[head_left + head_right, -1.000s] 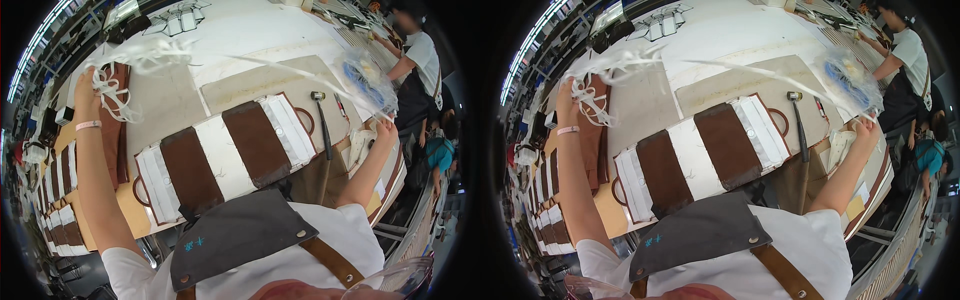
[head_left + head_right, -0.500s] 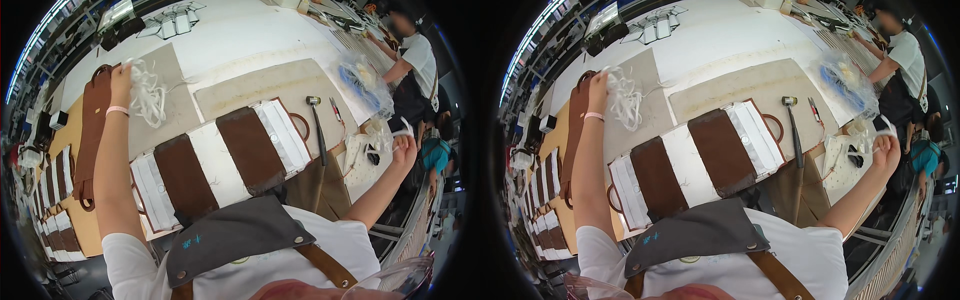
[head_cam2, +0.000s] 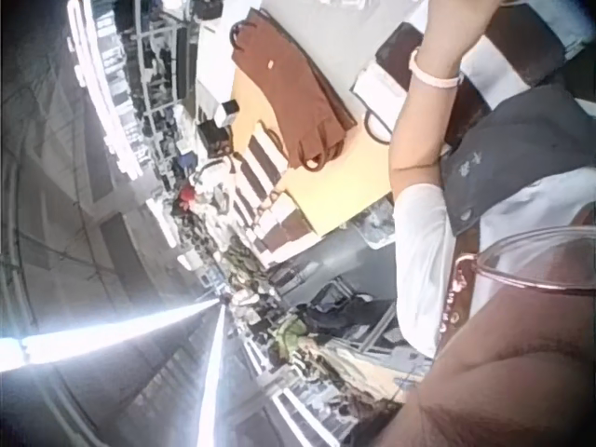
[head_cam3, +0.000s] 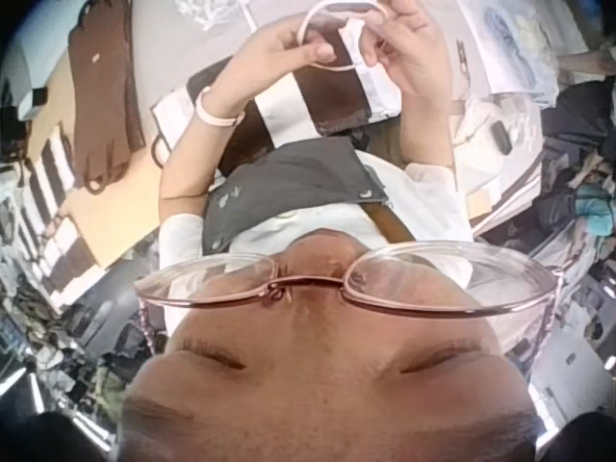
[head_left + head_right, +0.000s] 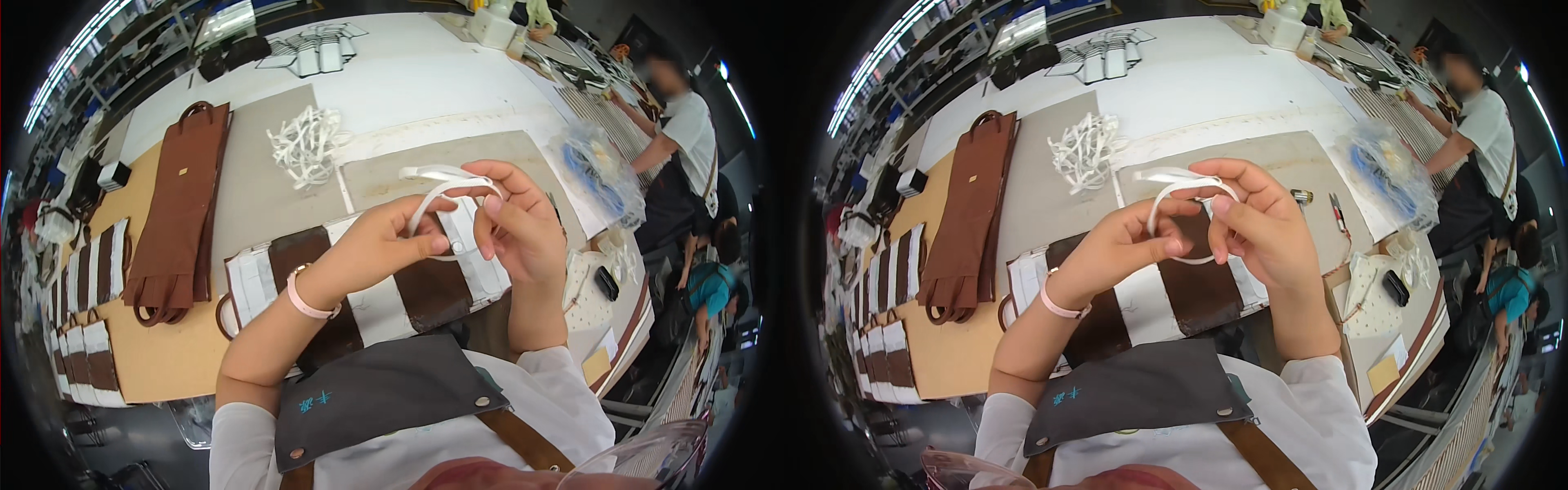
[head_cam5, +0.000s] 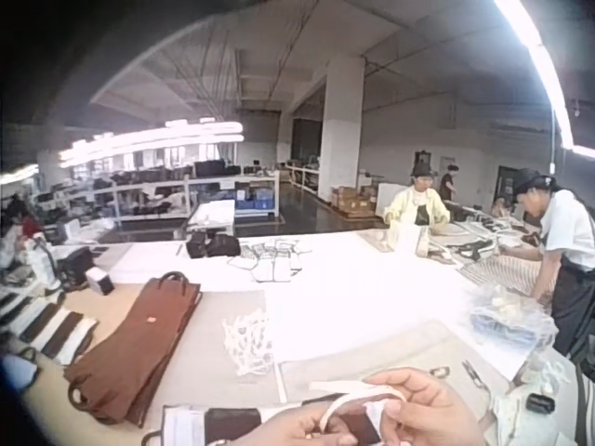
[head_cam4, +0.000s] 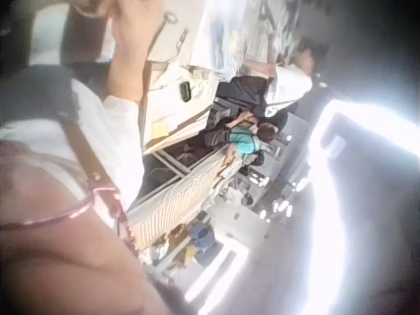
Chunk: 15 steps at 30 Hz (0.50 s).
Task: The person assembles a brown and white striped tote bag by hand. They place white ribbons along the top edge of the bag, fold the fabric over, and use a hammer and a metal punch tool to secure the ribbons. The person repeats this process along the edge of the bag.
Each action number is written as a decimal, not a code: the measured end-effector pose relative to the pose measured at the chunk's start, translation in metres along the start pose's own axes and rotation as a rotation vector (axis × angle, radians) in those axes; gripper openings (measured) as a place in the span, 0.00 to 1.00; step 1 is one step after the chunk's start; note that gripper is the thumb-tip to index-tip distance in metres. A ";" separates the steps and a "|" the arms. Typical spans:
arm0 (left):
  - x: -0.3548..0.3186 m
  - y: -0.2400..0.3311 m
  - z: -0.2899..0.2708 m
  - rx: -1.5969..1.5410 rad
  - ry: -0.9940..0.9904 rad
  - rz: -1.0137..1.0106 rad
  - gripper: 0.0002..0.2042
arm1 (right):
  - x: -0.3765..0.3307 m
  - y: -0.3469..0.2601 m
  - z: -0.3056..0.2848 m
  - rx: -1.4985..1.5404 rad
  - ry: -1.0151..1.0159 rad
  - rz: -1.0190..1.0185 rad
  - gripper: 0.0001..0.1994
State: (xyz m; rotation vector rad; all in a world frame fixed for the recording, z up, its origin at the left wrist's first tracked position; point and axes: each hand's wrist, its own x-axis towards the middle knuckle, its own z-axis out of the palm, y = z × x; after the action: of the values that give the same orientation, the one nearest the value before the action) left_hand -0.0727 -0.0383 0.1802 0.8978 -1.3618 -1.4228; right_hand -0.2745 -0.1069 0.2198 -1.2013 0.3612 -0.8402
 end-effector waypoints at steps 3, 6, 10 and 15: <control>-0.032 0.008 -0.016 -0.163 0.237 -0.061 0.11 | 0.002 0.012 0.012 -0.209 0.039 -0.033 0.15; -0.057 0.018 -0.028 -0.175 0.334 -0.004 0.10 | 0.002 0.030 0.014 -0.575 0.089 -0.072 0.10; -0.072 0.016 -0.025 -0.108 0.403 -0.040 0.09 | 0.000 0.033 0.021 -0.723 0.053 -0.034 0.12; -0.071 0.022 -0.011 0.066 0.468 -0.111 0.09 | 0.003 0.034 0.037 -0.803 -0.028 -0.268 0.12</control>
State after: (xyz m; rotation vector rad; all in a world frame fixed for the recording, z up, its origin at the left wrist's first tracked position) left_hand -0.0384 0.0277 0.1935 1.2743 -1.0201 -1.1554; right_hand -0.2357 -0.0802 0.2016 -2.0378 0.5487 -0.9370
